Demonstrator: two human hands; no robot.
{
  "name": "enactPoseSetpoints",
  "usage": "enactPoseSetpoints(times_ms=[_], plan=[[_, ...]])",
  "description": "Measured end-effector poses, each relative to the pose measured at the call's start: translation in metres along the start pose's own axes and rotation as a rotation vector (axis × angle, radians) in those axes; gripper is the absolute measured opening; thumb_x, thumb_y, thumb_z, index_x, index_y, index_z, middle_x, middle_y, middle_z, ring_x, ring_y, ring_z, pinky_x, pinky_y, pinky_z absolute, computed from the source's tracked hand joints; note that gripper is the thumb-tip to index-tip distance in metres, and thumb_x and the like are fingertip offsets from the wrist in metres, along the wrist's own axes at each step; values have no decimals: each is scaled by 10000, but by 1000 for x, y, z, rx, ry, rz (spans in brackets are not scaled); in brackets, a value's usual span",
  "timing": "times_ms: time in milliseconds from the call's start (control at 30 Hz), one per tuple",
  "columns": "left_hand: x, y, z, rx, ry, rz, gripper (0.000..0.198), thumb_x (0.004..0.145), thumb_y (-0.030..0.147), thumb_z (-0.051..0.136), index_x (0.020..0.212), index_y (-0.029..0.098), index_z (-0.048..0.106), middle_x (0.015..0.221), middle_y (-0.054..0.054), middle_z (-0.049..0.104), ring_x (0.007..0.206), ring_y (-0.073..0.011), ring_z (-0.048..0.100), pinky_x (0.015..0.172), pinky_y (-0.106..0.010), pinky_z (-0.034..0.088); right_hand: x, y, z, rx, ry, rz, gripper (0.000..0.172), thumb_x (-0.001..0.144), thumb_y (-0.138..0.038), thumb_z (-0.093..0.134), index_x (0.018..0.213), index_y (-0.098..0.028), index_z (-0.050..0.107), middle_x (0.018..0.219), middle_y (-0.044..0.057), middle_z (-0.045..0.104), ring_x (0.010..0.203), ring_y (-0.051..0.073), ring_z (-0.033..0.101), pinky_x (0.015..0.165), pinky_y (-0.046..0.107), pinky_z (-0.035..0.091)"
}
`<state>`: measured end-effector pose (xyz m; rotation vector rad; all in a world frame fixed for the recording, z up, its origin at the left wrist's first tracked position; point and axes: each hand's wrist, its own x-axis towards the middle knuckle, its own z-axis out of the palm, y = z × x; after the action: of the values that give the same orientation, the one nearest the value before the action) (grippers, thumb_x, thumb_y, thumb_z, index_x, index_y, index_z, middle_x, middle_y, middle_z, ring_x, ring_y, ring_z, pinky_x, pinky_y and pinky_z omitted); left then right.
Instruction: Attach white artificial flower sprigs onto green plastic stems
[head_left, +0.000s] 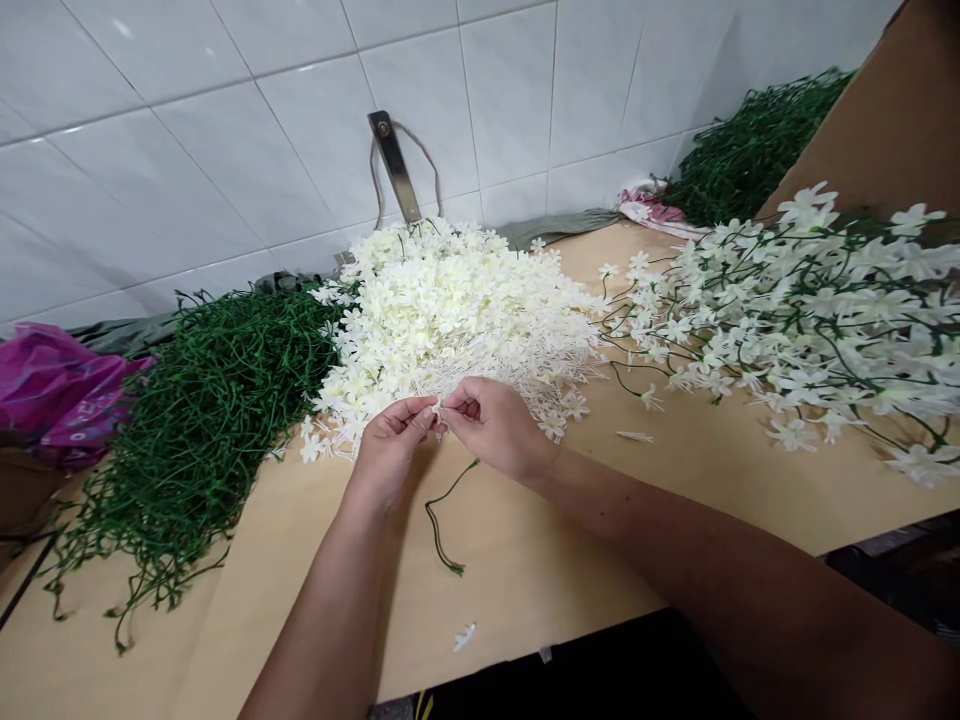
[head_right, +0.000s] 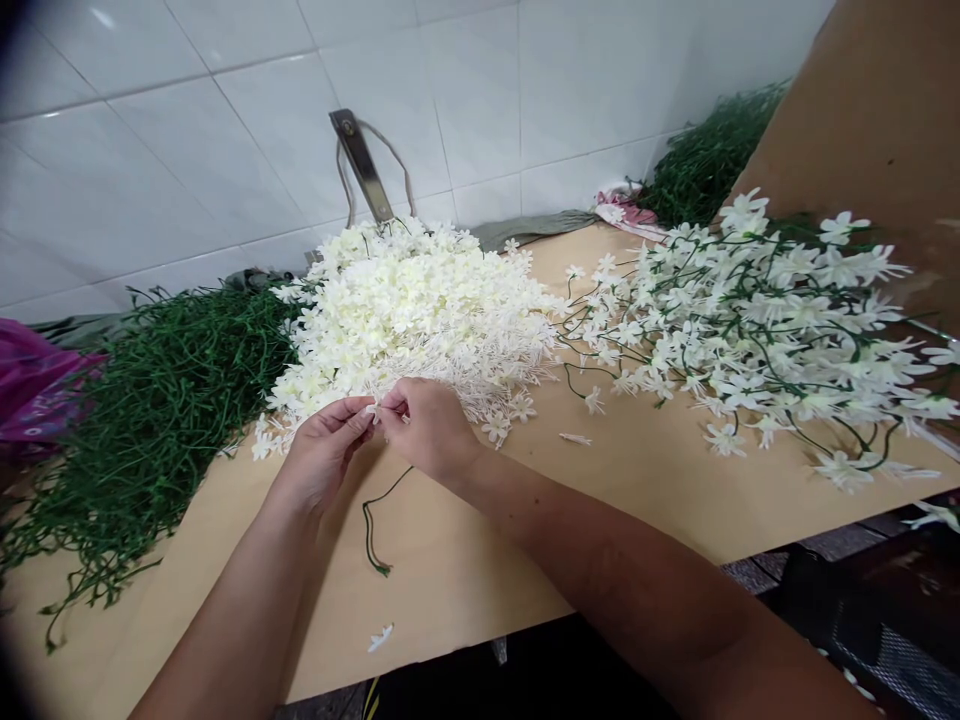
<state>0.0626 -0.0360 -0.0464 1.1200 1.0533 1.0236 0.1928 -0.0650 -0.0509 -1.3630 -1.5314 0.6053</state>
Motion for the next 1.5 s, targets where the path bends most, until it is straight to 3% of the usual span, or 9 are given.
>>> enactPoseSetpoints(times_ms=[300,467,667,900,1167,1300,1500], plan=[[-2,2,0,58,-21,29,209,488,220,760,655,140,664,624,-11,641,583,-93,540,592,-212,428,-2,2,-1,-36,-35,-42,84,693,-148,501,614,-157,528,621,5,572,583,92,484,566,219,380],[-3,4,-1,4,-94,8,220,506,216,758,691,141,664,603,-5,632,537,-72,524,557,-198,429,-4,1,-1,248,-79,70,52,708,-162,509,656,-163,517,620,-10,572,565,78,504,561,213,412],[-2,0,-6,-66,-69,63,205,528,211,751,697,150,653,570,14,613,510,-59,517,533,-178,414,-3,3,2,555,-94,144,136,670,-241,590,722,-166,489,669,1,568,625,102,556,617,251,452],[-2,-1,-6,-49,-75,22,217,540,227,743,720,142,655,581,-3,631,560,-86,571,548,-184,419,-3,7,1,512,-24,78,116,686,-239,561,660,-160,481,621,-23,470,569,77,450,527,218,395],[-5,0,1,-12,-77,9,231,516,228,752,679,135,618,573,14,606,528,-73,539,568,-197,429,-4,8,-1,411,0,72,91,676,-230,554,679,-156,502,775,35,509,725,120,498,580,236,444],[-7,2,2,-16,-124,23,224,520,223,752,664,132,608,578,12,605,538,-72,540,572,-195,434,-6,8,-1,469,-68,33,82,696,-218,535,685,-160,477,789,32,520,682,108,520,588,250,460],[-6,2,2,62,-104,100,206,546,213,734,652,139,573,562,31,575,487,-64,518,517,-192,419,-3,11,-4,603,-174,66,143,671,-218,586,670,-162,454,657,-14,510,611,90,517,593,255,446]])
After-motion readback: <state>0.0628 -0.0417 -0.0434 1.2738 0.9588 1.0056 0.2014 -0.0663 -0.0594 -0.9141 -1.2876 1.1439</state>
